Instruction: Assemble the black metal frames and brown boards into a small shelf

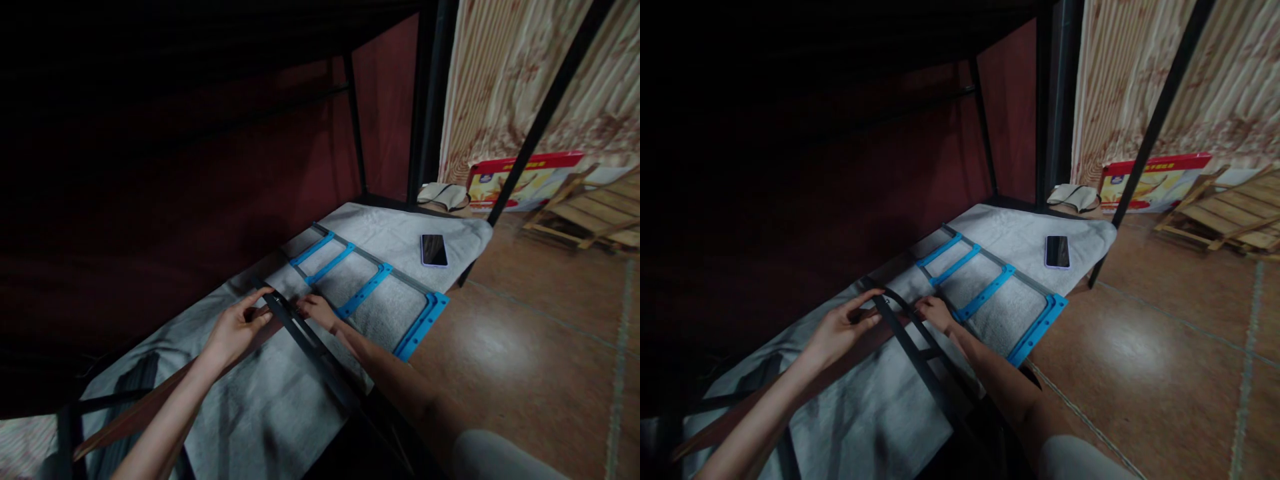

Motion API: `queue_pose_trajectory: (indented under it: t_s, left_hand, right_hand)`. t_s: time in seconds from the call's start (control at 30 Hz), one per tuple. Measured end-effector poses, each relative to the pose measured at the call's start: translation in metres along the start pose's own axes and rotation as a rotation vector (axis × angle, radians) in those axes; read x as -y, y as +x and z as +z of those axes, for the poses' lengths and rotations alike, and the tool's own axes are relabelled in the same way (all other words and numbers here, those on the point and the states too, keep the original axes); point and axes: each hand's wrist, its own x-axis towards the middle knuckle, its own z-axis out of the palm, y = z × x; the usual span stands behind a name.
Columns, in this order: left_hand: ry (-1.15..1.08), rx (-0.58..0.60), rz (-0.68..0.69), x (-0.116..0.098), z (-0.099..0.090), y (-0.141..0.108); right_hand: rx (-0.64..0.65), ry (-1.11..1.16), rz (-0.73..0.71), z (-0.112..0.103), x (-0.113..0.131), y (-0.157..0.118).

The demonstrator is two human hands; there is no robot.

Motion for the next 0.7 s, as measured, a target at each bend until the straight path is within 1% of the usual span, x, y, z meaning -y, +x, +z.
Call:
queue_pose_trajectory:
  t_s: [0.1,0.2,0.3,0.37,0.57,0.7]
  left_hand:
    - [-0.004,0.0,-0.009,-0.004,0.001,-0.001]
    - [-0.012,-0.005,-0.025,-0.013,0.002,-0.004]
    - [-0.015,-0.007,-0.032,-0.019,0.002,-0.006]
    - [0.0,-0.003,-0.029,-0.02,0.001,-0.006]
    - [0.017,0.006,-0.025,-0.019,0.0,-0.01]
    - [0.036,-0.025,-0.039,-0.025,-0.001,-0.015]
  right_hand:
    - [0.048,-0.164,-0.094,-0.006,0.003,-0.006]
    - [0.066,-0.314,-0.169,-0.01,0.01,-0.008]
    - [0.057,-0.389,-0.191,-0.011,0.018,-0.009]
    - [0.063,-0.435,-0.199,-0.012,0.02,-0.011]
    - [0.164,-0.474,-0.156,-0.018,0.023,-0.014]
    - [0.133,-0.593,-0.156,-0.017,0.029,-0.013]
